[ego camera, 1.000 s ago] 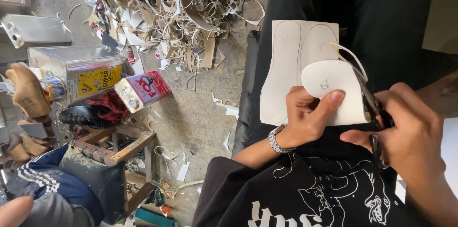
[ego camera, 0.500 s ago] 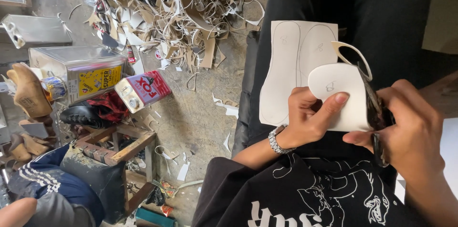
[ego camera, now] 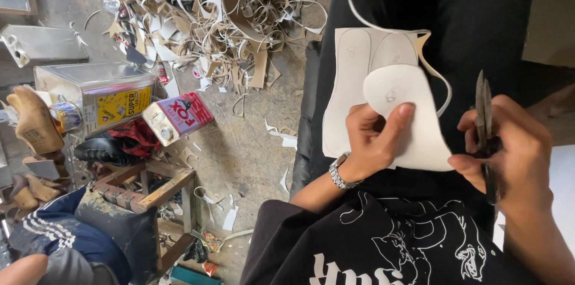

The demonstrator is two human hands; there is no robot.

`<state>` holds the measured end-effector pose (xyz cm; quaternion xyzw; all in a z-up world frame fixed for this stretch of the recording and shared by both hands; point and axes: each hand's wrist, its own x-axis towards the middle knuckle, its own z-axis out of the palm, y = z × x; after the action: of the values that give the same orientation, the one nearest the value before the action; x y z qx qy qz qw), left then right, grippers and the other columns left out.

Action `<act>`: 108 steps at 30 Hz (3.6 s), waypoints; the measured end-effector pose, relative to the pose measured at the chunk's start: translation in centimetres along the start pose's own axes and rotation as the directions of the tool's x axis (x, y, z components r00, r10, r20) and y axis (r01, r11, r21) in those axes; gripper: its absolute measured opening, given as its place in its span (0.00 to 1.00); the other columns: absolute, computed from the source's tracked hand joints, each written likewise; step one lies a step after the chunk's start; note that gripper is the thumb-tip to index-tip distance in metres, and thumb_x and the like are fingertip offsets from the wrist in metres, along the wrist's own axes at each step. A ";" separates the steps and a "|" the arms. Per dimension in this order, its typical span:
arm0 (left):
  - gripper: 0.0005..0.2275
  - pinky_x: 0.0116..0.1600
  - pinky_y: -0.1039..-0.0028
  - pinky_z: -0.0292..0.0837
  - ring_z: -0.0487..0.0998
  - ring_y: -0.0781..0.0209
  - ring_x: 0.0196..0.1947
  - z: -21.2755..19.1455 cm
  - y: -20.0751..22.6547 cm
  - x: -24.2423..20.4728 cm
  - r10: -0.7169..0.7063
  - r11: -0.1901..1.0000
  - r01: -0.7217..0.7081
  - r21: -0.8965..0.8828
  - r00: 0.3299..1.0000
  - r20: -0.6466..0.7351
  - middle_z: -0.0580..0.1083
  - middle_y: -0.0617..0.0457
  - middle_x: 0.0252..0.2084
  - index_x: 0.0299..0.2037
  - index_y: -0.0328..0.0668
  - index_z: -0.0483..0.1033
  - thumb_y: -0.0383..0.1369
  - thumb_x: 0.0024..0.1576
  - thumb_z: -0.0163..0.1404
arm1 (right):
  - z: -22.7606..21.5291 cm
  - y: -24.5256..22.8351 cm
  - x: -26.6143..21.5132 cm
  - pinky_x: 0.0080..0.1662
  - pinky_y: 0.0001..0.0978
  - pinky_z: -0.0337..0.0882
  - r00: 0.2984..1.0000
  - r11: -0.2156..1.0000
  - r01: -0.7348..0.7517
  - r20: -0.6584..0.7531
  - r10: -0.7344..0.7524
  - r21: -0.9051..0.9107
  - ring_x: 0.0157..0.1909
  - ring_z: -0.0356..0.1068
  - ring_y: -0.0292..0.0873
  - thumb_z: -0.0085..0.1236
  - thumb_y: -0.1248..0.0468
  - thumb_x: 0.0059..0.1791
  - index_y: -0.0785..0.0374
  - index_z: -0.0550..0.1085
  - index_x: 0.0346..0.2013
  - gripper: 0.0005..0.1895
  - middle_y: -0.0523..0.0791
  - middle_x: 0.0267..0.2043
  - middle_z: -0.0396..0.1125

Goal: Trimming the edges of shoe insoles using scissors to match a template.

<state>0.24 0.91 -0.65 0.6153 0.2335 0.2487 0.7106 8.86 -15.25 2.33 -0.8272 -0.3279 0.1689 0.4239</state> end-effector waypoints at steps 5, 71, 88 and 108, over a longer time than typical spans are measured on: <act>0.17 0.27 0.75 0.45 0.53 0.71 0.19 -0.6 -2.1 0.3 0.174 0.978 -0.154 0.138 0.973 -0.149 0.56 0.64 0.18 0.24 0.45 0.62 0.38 0.65 0.48 | 3.1 6.6 -2.3 0.35 0.23 0.67 0.979 0.898 -0.202 0.110 0.172 0.391 0.30 0.69 0.38 0.56 0.48 0.44 0.66 0.73 0.43 0.25 0.46 0.37 0.70; 0.37 0.74 0.45 0.55 0.51 0.34 0.79 16.2 -9.9 31.1 0.358 0.495 -0.548 0.674 0.835 0.417 0.50 0.38 0.77 0.76 0.54 0.44 0.40 0.59 0.53 | 6.7 15.7 7.3 0.23 0.28 0.60 0.799 0.510 -0.002 -0.305 0.518 0.860 0.17 0.59 0.40 0.46 0.58 0.55 0.68 0.73 0.37 0.15 0.47 0.19 0.59; 0.13 0.20 0.82 0.62 0.65 0.70 0.14 -15.3 -5.3 4.9 -0.292 0.926 0.291 0.242 0.956 -0.033 0.73 0.52 0.22 0.43 0.36 0.73 0.34 0.70 0.36 | 6.1 16.0 6.5 0.26 0.27 0.63 0.723 0.470 -0.162 -0.220 0.655 0.868 0.21 0.59 0.40 0.51 0.47 0.49 0.58 0.76 0.38 0.19 0.43 0.26 0.60; 0.31 0.38 0.82 0.81 0.81 0.64 0.45 -34.4 -2.1 6.5 -0.366 0.673 0.701 0.234 0.592 -0.718 0.71 0.44 0.56 0.77 0.43 0.32 0.26 0.67 0.38 | 6.8 16.1 6.9 0.30 0.25 0.64 0.692 0.531 -0.299 -0.203 0.692 0.792 0.24 0.59 0.35 0.46 0.44 0.51 0.55 0.74 0.45 0.20 0.40 0.29 0.60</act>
<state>-16.57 30.91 -7.45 0.5539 0.6874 0.1315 0.4509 16.57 -13.36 -14.71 -0.6703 0.1444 0.1801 0.7053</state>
